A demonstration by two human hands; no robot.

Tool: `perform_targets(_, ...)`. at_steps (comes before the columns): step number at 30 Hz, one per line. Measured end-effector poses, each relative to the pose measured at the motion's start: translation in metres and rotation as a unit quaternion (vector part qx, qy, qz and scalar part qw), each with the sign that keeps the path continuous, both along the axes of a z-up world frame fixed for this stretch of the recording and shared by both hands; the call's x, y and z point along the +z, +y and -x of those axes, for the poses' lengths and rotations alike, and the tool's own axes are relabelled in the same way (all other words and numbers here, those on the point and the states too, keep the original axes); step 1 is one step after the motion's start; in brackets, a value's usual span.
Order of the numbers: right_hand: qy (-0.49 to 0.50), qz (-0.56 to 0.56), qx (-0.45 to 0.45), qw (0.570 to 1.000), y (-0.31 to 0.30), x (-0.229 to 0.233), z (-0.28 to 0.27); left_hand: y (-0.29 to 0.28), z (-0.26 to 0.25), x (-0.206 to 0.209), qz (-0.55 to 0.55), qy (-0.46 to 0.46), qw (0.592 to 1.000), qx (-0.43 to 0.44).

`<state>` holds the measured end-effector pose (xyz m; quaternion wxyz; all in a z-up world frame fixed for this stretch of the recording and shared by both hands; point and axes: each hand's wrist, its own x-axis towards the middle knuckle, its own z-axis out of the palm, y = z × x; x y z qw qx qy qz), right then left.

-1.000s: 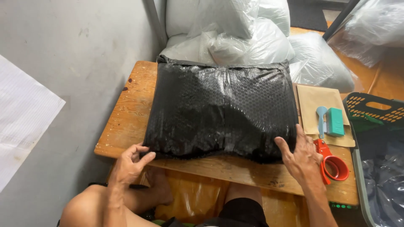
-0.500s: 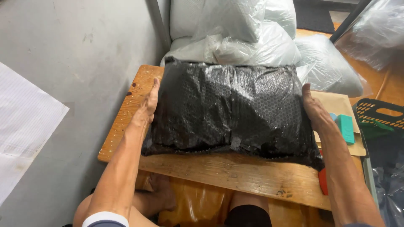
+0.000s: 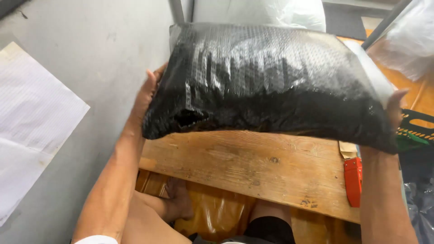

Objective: Wrapping a pillow in bubble wrap, taping it shut, and using a small tool to finish the surface of another pillow.

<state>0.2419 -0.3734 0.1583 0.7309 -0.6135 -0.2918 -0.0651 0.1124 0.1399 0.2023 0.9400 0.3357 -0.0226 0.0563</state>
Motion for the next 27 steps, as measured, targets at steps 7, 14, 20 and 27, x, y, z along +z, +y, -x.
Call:
perform_targets(7,0.296,0.119,-0.017,0.947,-0.012,-0.063,0.049,0.029,0.028,-0.102,-0.421,0.065,0.905,-0.022)
perform_targets(14,0.185,0.439,-0.14,0.868,0.013,0.015,0.081,-0.038,0.055,-0.013,-0.726,0.065,0.685,0.019)
perform_targets(20,-0.116,0.549,-0.191,0.805,0.061,-0.042,0.078,-0.064,0.064,-0.121,-0.915,-0.177,0.339,0.127)
perform_targets(27,-0.133,0.56,-0.274,0.771,0.059,-0.059,0.109,-0.055,0.067,-0.127,-0.905,-0.222,0.349,0.101)
